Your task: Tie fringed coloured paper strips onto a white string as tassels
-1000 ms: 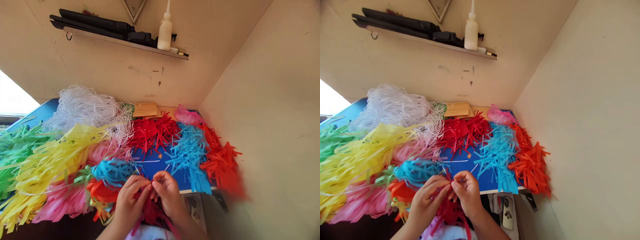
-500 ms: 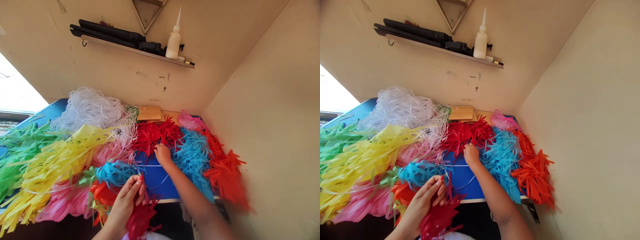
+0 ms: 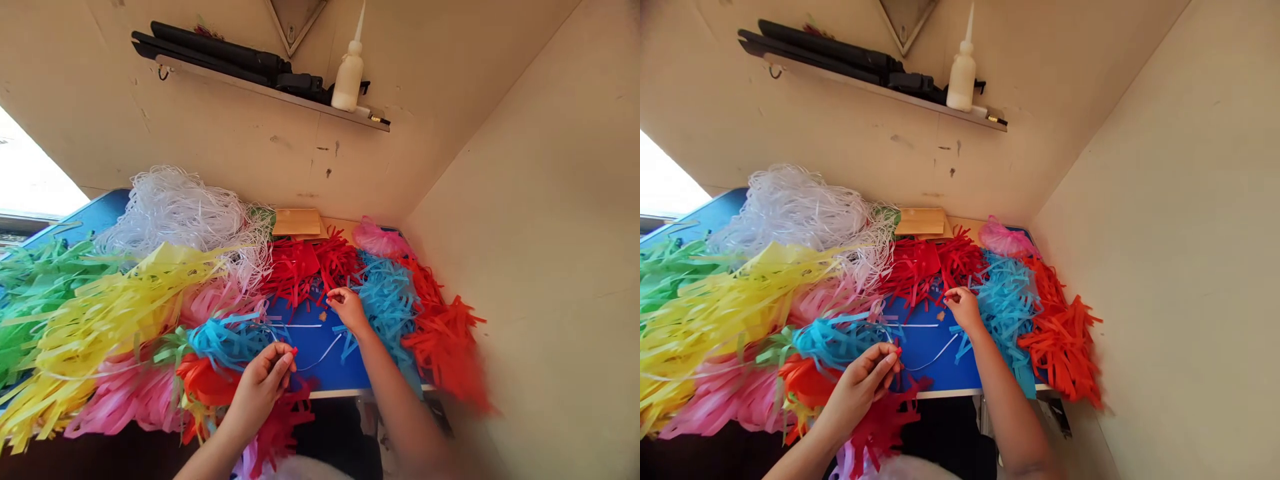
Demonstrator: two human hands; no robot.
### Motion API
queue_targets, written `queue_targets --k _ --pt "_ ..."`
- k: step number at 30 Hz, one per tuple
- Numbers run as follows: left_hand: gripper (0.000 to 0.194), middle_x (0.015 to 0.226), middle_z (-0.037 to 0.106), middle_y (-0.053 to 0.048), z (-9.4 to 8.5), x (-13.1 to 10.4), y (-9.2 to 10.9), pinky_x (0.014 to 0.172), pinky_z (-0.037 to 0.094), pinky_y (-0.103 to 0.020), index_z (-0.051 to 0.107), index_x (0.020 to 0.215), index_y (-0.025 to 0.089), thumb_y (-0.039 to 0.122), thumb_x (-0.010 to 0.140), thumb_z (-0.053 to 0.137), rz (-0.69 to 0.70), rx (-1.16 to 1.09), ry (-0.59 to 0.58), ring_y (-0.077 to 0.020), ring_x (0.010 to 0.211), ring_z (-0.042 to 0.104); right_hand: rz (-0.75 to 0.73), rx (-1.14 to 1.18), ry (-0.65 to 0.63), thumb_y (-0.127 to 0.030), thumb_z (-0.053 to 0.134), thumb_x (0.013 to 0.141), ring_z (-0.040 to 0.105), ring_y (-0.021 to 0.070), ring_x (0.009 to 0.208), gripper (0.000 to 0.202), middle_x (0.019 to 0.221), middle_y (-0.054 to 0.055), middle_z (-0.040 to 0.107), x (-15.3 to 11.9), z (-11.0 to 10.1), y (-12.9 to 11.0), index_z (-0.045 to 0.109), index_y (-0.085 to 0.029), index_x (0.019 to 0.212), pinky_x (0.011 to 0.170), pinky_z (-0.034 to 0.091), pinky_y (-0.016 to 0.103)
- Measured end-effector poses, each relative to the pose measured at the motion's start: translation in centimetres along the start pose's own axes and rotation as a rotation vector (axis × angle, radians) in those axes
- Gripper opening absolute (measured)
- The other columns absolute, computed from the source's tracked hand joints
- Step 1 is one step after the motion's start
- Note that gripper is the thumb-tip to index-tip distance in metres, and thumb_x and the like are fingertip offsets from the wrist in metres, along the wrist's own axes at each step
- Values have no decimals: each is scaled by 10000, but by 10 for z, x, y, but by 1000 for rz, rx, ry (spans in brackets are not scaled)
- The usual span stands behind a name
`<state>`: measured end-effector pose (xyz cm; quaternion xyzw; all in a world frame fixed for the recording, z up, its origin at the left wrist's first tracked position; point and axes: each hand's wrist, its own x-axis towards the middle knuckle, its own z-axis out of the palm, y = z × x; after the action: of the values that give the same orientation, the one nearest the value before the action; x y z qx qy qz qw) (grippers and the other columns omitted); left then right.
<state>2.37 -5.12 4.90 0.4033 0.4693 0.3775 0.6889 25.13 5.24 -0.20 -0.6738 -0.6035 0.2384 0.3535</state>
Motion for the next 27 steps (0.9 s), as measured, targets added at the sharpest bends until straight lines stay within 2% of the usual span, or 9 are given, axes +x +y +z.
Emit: queue_targets --k 4,8,11,12,13,16,18,22,27 --pt "502 656 526 52 5 -2 -1 384 224 -143 549 829 178 646 695 676 -10 -3 -33 -48 477 359 37 89 72 -297 500 853 709 179 714 255 859 59 724 -9 -12 9 662 -159 993 619 542 279" --pt "510 595 490 64 6 -2 -2 387 216 -149 562 822 175 662 702 655 -13 36 -23 -53 463 332 69 59 205 -313 518 850 696 238 883 268 953 103 732 -28 -34 10 676 -177 1019 805 529 390" --pt "483 606 532 47 7 -2 -1 405 248 -165 592 819 166 637 723 646 35 106 5 -58 459 351 102 65 329 -372 533 868 663 257 939 295 1015 119 711 -59 -38 -6 673 -193 1057 869 501 430" --pt "468 616 554 39 7 -2 0 415 270 -172 608 824 163 620 729 648 54 133 15 -60 457 364 107 123 318 -394 557 865 663 247 902 275 988 104 712 -72 -35 -14 687 -208 1019 840 517 409" --pt "447 615 568 34 7 -2 0 427 295 -179 625 826 161 598 735 652 70 163 26 -65 456 381 104 224 244 -408 605 843 664 230 845 234 949 82 714 -84 -30 -23 708 -226 949 787 537 375" --pt "360 594 591 23 6 -3 0 457 363 -201 672 811 167 524 767 647 141 271 47 -95 474 451 114 607 -92 -395 710 773 663 186 720 156 926 42 707 -117 -11 -51 738 -246 810 641 559 305" --pt "299 617 627 7 4 -4 1 479 399 -210 698 804 178 469 796 632 225 349 55 -115 508 501 157 776 -193 -382 729 755 677 185 720 157 928 36 703 -130 -1 -64 744 -237 814 620 564 295" --pt "216 699 712 -23 -1 -6 1 539 471 -225 728 802 198 387 810 626 356 484 88 -154 597 607 279 911 -119 -362 791 679 678 184 712 218 807 22 718 -139 8 -73 719 -221 828 615 560 282" --pt "170 743 748 -28 -5 -8 5 650 528 -248 735 796 210 312 827 603 496 622 73 -168 674 680 307 925 -43 -391 821 642 663 170 645 263 729 13 705 -140 12 -73 699 -209 788 653 566 304"
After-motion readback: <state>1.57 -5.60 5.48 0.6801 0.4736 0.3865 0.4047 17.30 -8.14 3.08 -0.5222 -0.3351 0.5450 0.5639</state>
